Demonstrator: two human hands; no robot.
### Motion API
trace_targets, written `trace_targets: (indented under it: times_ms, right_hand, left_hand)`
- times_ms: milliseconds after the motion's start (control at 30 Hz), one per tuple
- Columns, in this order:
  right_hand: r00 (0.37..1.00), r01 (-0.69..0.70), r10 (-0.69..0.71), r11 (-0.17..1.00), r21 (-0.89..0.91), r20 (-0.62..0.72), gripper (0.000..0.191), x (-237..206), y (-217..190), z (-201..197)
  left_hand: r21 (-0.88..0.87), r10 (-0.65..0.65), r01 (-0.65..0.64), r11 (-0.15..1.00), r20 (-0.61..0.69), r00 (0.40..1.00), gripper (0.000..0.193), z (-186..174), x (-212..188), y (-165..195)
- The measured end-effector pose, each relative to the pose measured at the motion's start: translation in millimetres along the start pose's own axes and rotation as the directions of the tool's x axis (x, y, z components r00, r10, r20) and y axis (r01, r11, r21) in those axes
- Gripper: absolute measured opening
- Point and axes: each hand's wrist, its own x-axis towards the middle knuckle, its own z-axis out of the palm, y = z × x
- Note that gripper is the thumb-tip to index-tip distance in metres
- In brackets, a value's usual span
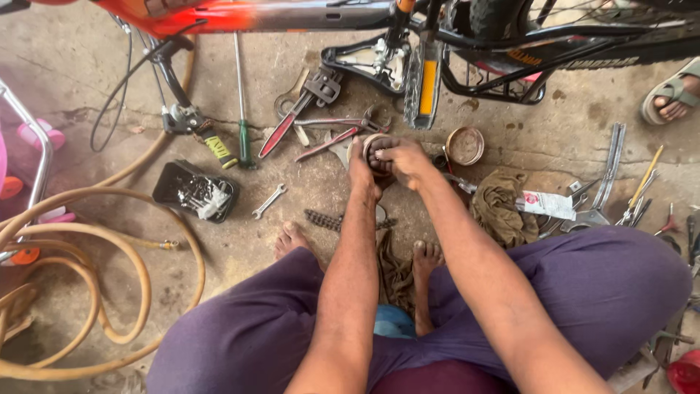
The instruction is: The person is repairing a bicycle chain while sitting on the floor. They use a hammer to remove a link from the chain and then handle small metal ball bearings, placing them into a container.
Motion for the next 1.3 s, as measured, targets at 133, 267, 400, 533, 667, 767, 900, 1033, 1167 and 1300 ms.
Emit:
trace_targets:
  times_ms: [133, 267, 400, 533, 667, 767, 900, 1033, 1167, 1300]
  right_hand:
    - [0.982, -0.044, -0.027, 0.931, 0.363, 0.188, 0.033, -12.9, 3.6, -16.0]
    - [0.970, -0.021, -0.071, 0.929, 0.370, 0.233, 0.054, -20.2, 8.6, -24.1]
    - [0.963, 0.027, -0.124, 0.927, 0.374, 0.239, 0.059, -36.2, 6.1, -30.7]
    - [0.893, 0.166, -0.327, 0.879, 0.448, 0.311, 0.056, -59.0, 0.9, -45.8]
    - [0.847, 0.395, -0.506, 0.804, 0.443, 0.162, 0.057, -81.8, 2.1, -59.6]
    - [0.696, 0.709, -0.718, 0.684, 0.169, -0.012, 0.053, -93.7, 15.1, -70.6]
    - [0.492, 0.853, -0.870, 0.485, 0.195, 0.013, 0.055, -102.7, 40.4, -81.6]
    - [0.504, 0.790, -0.863, 0.482, 0.380, 0.047, 0.059, -115.1, 58.1, -88.7]
    - [0.346, 0.866, -0.937, 0.340, 0.367, 0.052, 0.057, -130.2, 55.3, -95.9]
    - [0.297, 0.893, -0.953, 0.302, 0.334, 0.068, 0.059, -146.0, 44.7, -109.6]
  left_hand:
    - [0.078, 0.047, -0.031, 0.996, -0.216, 0.975, 0.057, -3.5, -5.3, 0.6]
    - [0.395, 0.273, -0.048, 0.918, -0.537, 0.798, 0.060, -10.7, -20.3, 4.2]
    - [0.657, 0.692, -0.307, 0.689, -0.469, 0.549, 0.049, -14.1, -41.2, 6.8]
    - [0.070, 0.436, -0.430, 0.900, -0.143, 0.889, 0.044, 20.4, -57.4, -7.9]
    - [-0.418, 0.334, -0.190, 0.888, 0.303, 0.893, 0.036, 65.7, -77.6, -27.6]
    - [-0.417, 0.376, -0.225, 0.881, 0.329, 0.866, 0.034, 83.3, -93.2, -41.8]
    - [-0.541, 0.388, -0.106, 0.834, 0.438, 0.811, 0.035, 73.4, -114.8, -59.9]
    - [-0.591, 0.404, 0.011, 0.807, 0.565, 0.720, 0.042, 61.2, -129.9, -67.8]
    - [-0.594, 0.435, 0.068, 0.802, 0.657, 0.615, 0.048, 69.7, -144.7, -75.8]
    - [-0.579, 0.407, 0.136, 0.804, 0.702, 0.584, 0.050, 82.3, -157.4, -82.1]
